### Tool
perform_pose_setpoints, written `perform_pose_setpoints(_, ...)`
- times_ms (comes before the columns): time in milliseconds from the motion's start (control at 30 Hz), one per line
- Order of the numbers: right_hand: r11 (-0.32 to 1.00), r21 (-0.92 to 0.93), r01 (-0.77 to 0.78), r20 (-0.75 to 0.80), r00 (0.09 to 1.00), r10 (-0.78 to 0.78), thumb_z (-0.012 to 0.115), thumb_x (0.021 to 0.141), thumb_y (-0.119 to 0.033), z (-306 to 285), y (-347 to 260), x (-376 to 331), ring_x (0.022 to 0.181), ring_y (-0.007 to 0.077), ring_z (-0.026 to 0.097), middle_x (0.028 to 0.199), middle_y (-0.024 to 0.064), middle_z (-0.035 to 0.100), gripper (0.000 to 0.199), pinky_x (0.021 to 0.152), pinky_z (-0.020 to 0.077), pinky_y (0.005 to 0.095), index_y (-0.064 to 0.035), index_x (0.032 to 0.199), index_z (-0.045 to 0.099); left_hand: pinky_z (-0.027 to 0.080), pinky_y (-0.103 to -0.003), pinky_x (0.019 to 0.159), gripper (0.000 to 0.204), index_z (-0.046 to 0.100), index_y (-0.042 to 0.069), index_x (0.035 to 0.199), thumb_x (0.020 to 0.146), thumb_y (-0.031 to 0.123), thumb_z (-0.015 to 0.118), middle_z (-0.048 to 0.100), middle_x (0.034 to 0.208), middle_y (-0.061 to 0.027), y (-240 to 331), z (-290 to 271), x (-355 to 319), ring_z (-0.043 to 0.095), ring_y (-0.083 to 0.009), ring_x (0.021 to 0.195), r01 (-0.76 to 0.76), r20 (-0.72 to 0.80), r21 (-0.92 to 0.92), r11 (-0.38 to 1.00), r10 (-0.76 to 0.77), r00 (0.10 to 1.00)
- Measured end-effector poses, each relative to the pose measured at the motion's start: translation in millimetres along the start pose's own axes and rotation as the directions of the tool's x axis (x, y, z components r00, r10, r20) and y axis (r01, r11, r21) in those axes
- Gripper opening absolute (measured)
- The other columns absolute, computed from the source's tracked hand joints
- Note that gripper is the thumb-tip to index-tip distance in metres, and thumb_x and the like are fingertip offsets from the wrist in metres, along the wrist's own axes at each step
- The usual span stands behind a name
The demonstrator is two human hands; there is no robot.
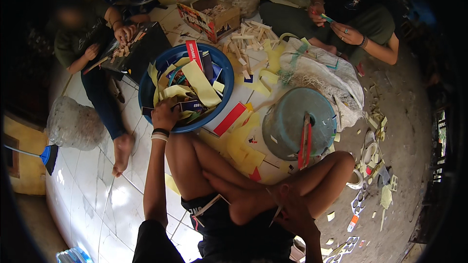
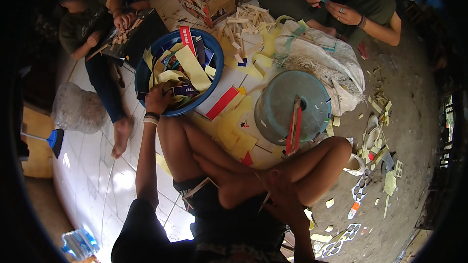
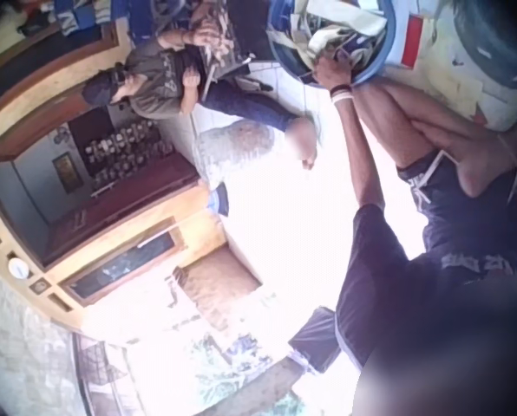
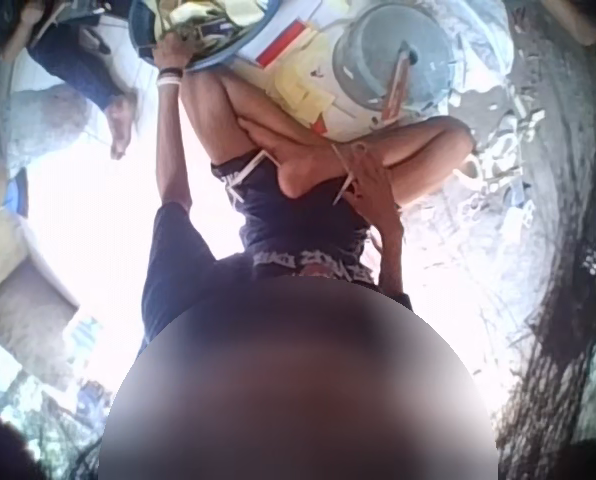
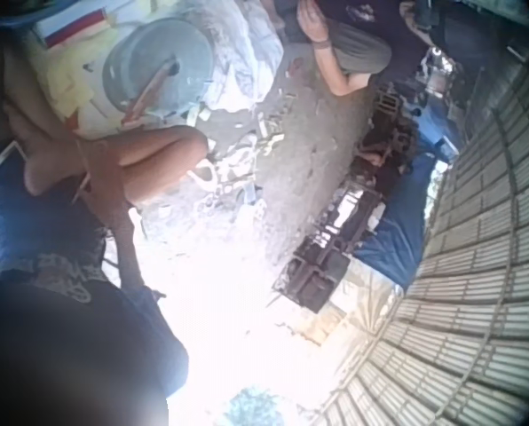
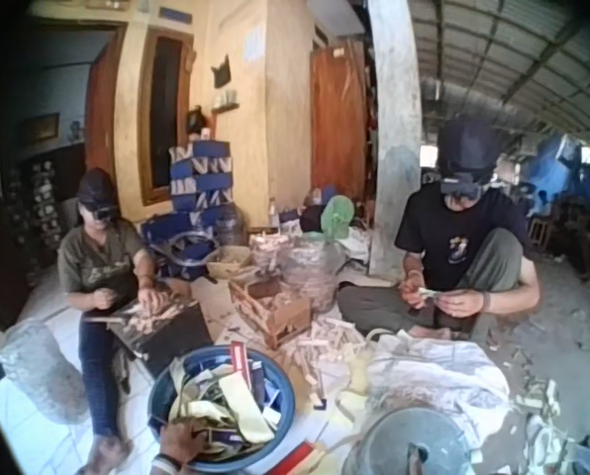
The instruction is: The person sits on the floor and uses scissors to cut small rectangular pieces from a blue paper strip with the text 'BISMILLAH'. They also handle a glue stick and a small white rectangular object, applying glue to the object. The person continues cutting and folding the paper strip.
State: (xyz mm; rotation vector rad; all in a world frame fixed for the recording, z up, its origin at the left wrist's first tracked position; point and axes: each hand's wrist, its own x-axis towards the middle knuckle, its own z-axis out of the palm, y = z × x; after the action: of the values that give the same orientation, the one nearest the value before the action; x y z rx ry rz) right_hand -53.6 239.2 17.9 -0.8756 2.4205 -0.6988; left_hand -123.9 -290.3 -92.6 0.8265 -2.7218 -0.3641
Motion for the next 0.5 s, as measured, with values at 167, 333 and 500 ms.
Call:
perform_pose_setpoints(167, 0.998, 0.047, 0.034, 0.034, 0.999, -0.036, 0.087, 0.067, -0.018, 7.8, 23.1, -6.0, 0.137, 0.0425, 0.045, 0.139, 0.0195, 0.053, 0.079, 0.108, 0.043, 0.0525, -0.0091, 0.14, 0.058, 0.049, -0.051, 0.092, 0.033, 0.076, 0.013, 0.108, 0.084, 0.036, 0.079, 0.075, 0.104, -0.0123, 5.2, -5.0, -11.3, 0.069, -0.0336, 0.104, -0.062, -0.021, 0.061, 0.996, 0.064, 0.998)
perform_pose_setpoints(333, 0.998, -0.035, 0.059, -0.016, 0.998, -0.06, 0.085, 0.065, -0.015, 8.8, 23.0, -3.0, 0.129, 0.041, 0.05, 0.135, 0.0173, 0.055, 0.066, 0.106, 0.0447, 0.0509, -0.0089, 0.126, 0.063, 0.05, -0.044, 0.088, 0.019, 0.077, 0.01, 0.097, 0.082, 0.019, 0.083, 0.075, 0.098, -0.0106, 14.9, -34.5, -12.7, 0.071, -0.0319, 0.095, -0.106, -0.045, -0.312, 0.944, 0.097, 0.994)
perform_pose_setpoints(500, 0.992, -0.11, 0.058, -0.038, 0.997, -0.062, 0.079, 0.067, -0.008, 8.3, 15.4, 2.1, 0.123, 0.0403, 0.052, 0.134, 0.0152, 0.056, 0.058, 0.102, 0.0469, 0.0503, -0.0076, 0.123, 0.065, 0.054, -0.032, 0.08, 0.01, 0.071, -0.002, 0.097, 0.09, 0.003, 0.076, 0.071, 0.093, -0.0134, 34.3, -80.8, -39.7, 0.072, -0.026, 0.088, -0.295, -0.181, -0.495, 0.818, 0.234, 0.955)
